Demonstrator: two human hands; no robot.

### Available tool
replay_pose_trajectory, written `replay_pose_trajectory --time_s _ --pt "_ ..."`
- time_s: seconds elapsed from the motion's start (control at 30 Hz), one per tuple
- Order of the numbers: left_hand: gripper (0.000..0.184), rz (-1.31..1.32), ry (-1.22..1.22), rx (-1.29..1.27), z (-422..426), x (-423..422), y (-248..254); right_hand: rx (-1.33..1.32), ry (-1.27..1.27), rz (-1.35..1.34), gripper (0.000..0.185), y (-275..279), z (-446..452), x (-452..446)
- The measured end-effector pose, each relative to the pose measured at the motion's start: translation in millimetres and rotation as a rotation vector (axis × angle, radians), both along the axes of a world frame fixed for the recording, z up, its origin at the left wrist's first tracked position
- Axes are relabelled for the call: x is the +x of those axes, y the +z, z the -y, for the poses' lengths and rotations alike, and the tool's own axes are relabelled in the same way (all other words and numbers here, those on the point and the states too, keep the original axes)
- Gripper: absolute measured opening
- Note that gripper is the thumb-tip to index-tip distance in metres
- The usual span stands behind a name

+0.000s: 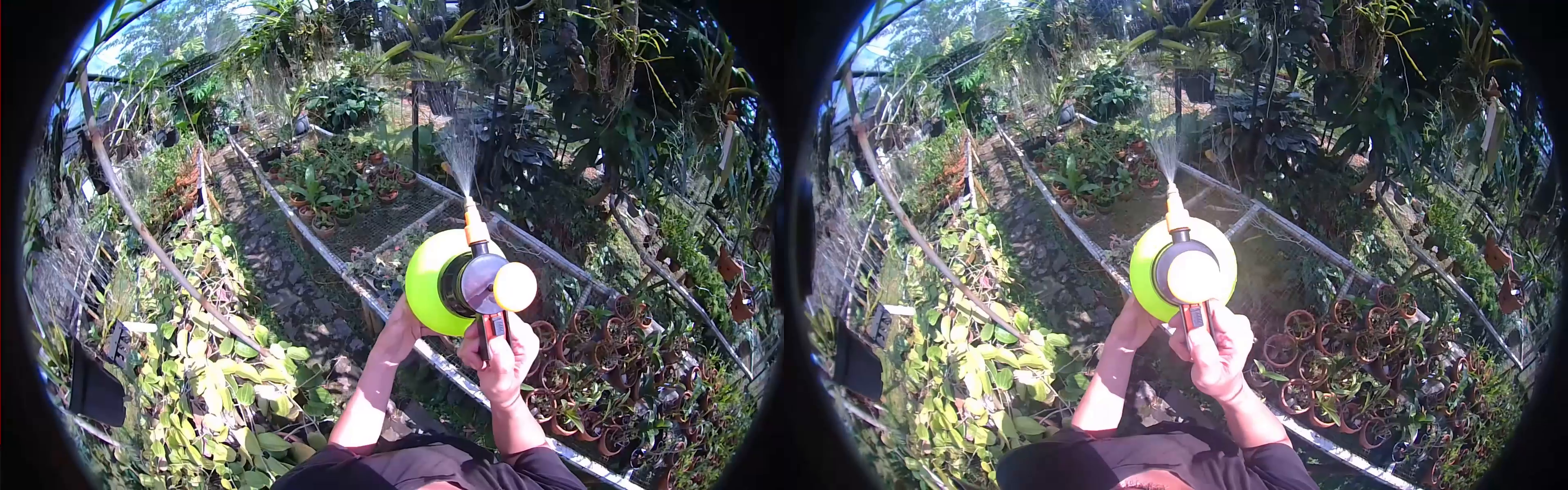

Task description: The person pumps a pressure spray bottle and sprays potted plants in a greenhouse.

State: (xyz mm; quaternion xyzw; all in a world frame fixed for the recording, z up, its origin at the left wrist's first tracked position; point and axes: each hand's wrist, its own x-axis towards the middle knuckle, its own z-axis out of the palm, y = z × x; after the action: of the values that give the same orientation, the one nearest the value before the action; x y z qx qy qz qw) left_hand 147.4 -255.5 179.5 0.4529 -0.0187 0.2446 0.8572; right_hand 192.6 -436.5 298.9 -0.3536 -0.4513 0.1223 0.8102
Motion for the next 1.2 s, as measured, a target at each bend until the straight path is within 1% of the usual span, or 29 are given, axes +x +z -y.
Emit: replay_pose_trajectory --time_s 0.07,0.13,0.17,0.27,0.3,0.33,0.47,0.5,0.6,0.7,0.77,0.83,0.87,0.9,0.93,0.97,1.0,1.03,1.1,1.2 --pt "0.075 0.007 0.062 -0.019 -13.9 -13.7 -7.2 -0.022 0.077 0.029 0.022 0.0 -8.8 -4.3" --pt "0.077 0.007 0.088 -0.043 -20.6 -24.8 -12.4 -0.033 0.076 0.069 0.024 1.6 -15.9 -9.2" --pt "0.076 -0.011 0.112 -0.046 -19.2 -29.2 -12.8 -0.045 0.074 0.038 0.024 2.1 -18.3 -12.1" --pt "0.071 -0.031 0.054 -0.036 -12.6 -36.9 -17.0 -0.077 0.069 -0.019 0.025 -2.5 -17.1 -14.1" --pt "0.066 -0.043 0.047 -0.029 -8.2 -36.7 -18.2 -0.121 0.044 -0.036 0.038 -5.5 -15.4 -15.4" --pt "0.066 -0.048 0.022 -0.041 -2.2 -33.5 -18.7 -0.107 0.066 -0.022 0.035 -8.6 -10.9 -13.5" --pt "0.066 -0.092 -0.104 -0.044 23.4 -11.7 -23.8 -0.101 -0.102 -0.037 0.032 -16.5 16.1 -7.4" --pt "0.066 -0.098 -0.133 -0.028 32.6 -4.0 -22.8 -0.061 -0.101 -0.089 0.023 -17.2 27.1 -5.7" --pt "0.072 -0.091 -0.248 0.037 63.8 20.1 -15.5 0.021 -0.231 -0.144 0.026 -18.1 61.2 -5.9" --pt "0.077 -0.103 -0.387 0.102 98.6 48.2 -10.2 0.035 -0.382 -0.056 0.029 -21.5 104.0 -3.3" --pt "0.078 -0.077 -0.471 0.092 128.2 66.5 -9.5 0.073 -0.486 -0.039 0.032 -18.7 131.6 -7.6" --pt "0.081 -0.048 -0.532 0.11 159.9 83.6 -7.9 0.037 -0.602 -0.047 0.036 -15.7 162.8 -13.9" --pt "0.081 -0.052 -0.577 0.107 176.2 90.1 -6.1 0.022 -0.671 -0.063 0.039 -13.2 176.2 -17.7" --pt "0.081 -0.056 -0.62 0.104 193.2 94.8 -4.1 0.07 -0.682 -0.071 0.039 -13.3 189.6 -20.0" --pt "0.081 -0.06 -0.662 0.101 209.2 98.7 -1.1 0.067 -0.764 -0.075 0.04 -12.7 202.0 -23.9" --pt "0.082 -0.106 -0.711 0.087 224.4 100.4 4.0 0.088 -0.798 -0.076 0.04 -13.1 214.1 -27.2" --pt "0.082 -0.082 -0.747 0.069 238.0 104.7 -2.4 0.109 -0.829 -0.075 0.04 -14.4 226.3 -29.5" --pt "0.082 -0.058 -0.78 0.051 250.5 110.5 -13.1 0.088 -0.889 -0.017 0.039 -17.7 240.0 -29.8" --pt "0.084 -0.048 -0.818 0.058 276.9 112.6 -15.3 0.079 -0.918 -0.026 0.037 -18.5 261.0 -36.8" --pt "0.083 -0.006 -0.768 0.019 306.7 105.1 -19.7 0.07 -0.883 -0.026 0.038 -15.4 284.0 -47.6"
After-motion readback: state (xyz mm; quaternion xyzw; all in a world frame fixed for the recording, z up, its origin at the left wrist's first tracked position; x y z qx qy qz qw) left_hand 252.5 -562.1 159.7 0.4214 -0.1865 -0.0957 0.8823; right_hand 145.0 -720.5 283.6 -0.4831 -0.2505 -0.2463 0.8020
